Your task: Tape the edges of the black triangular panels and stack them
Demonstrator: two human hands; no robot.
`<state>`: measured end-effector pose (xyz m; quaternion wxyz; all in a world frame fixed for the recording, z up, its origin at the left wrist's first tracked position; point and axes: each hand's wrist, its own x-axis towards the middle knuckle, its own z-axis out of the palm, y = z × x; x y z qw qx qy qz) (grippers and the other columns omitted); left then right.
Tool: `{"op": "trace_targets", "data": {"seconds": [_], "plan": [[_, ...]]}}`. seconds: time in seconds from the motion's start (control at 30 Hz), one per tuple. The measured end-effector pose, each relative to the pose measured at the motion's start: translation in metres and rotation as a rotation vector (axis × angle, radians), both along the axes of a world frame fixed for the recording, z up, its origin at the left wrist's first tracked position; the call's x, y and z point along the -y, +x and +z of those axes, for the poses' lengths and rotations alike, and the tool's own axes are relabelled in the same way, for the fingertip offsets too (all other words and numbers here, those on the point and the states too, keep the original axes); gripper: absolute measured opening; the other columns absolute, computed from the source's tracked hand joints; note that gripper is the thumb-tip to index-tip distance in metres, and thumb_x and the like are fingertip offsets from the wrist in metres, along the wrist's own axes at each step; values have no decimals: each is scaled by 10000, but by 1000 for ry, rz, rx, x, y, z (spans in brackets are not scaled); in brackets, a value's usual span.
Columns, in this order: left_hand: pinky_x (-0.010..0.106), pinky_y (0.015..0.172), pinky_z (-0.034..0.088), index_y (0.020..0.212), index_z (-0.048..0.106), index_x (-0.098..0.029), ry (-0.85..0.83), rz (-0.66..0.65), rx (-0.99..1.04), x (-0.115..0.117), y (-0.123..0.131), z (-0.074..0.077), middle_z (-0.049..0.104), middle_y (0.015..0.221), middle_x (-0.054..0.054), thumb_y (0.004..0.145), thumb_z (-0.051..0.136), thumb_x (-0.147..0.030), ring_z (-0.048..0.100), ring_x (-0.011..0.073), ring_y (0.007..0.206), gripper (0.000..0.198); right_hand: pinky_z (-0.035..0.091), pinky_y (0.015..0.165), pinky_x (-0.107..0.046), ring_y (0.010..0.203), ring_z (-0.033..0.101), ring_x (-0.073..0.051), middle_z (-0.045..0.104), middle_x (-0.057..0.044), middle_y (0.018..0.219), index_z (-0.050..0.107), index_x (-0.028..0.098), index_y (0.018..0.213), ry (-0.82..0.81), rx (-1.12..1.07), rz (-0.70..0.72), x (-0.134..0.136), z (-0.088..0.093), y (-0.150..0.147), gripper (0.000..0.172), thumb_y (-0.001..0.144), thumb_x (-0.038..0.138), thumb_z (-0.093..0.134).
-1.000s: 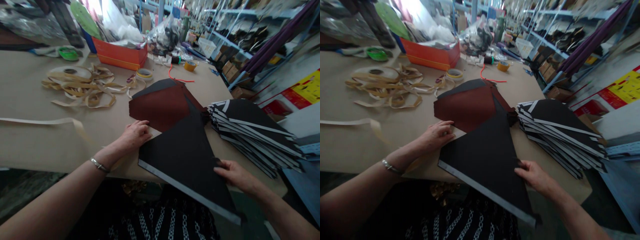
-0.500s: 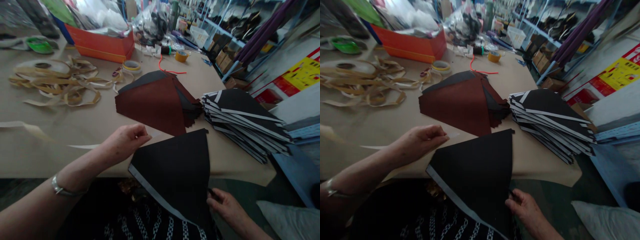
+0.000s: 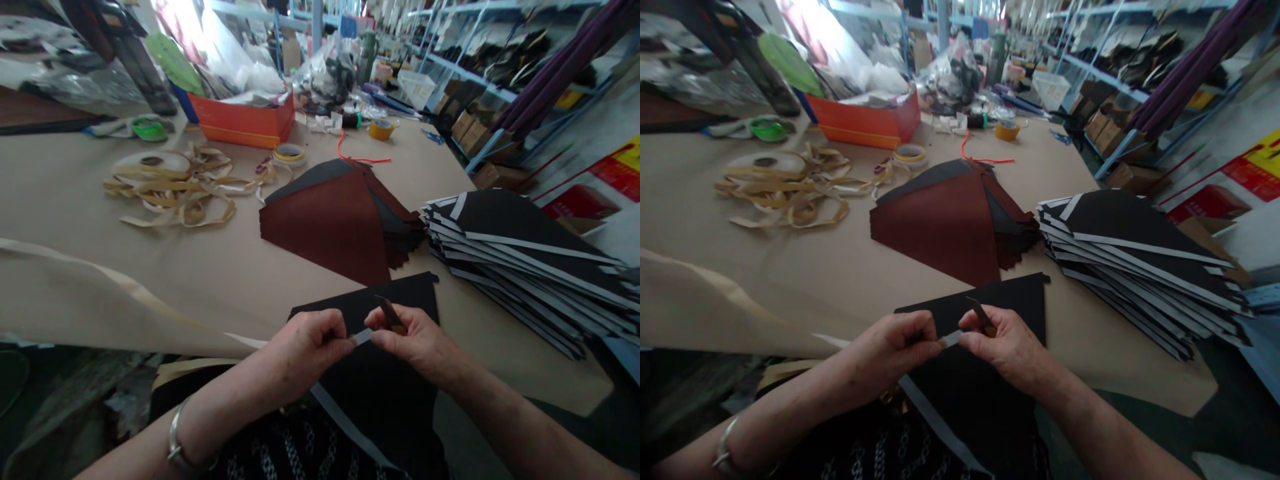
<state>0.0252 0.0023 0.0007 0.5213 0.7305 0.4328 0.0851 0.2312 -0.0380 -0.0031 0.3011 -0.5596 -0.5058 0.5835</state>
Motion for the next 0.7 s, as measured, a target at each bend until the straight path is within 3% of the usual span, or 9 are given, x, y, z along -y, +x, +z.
{"op": "trace_targets", "data": {"seconds": [0.07,0.23,0.4,0.5,0.7], "plan": [[215,488,260,668,498,-182,-3,7,-15,0,-1,1,435,578,-67,803,534,-367,354,77,555,232,332,585,-220,627,413,-84,498,34,692,586,165,777,27,21,40,-5,-6,-3,96,777,259,610],[218,487,254,685,518,-188,-107,-63,-59,-3,1,4,413,582,-68,768,534,-351,350,83,559,184,331,591,-220,622,411,-84,486,38,669,555,162,725,58,10,27,-6,-7,-6,82,777,218,584],[235,491,222,614,501,-172,-101,-94,-141,-9,7,-7,371,566,-55,749,473,-341,322,90,548,218,264,497,-211,540,340,-71,421,56,589,532,160,698,26,32,1,-5,-1,-3,75,758,199,555],[237,496,227,589,503,-169,-66,-58,-221,-17,7,-11,388,556,-42,726,461,-363,333,97,537,241,258,487,-211,528,332,-72,397,61,572,501,169,676,69,135,-37,-15,-4,21,90,745,215,537],[233,518,278,605,566,-162,-88,-14,-336,-34,-21,-7,477,590,3,727,427,-497,412,133,571,383,311,538,-214,565,401,-89,444,47,585,500,173,638,156,453,-300,-54,-27,112,85,668,237,548]]}}
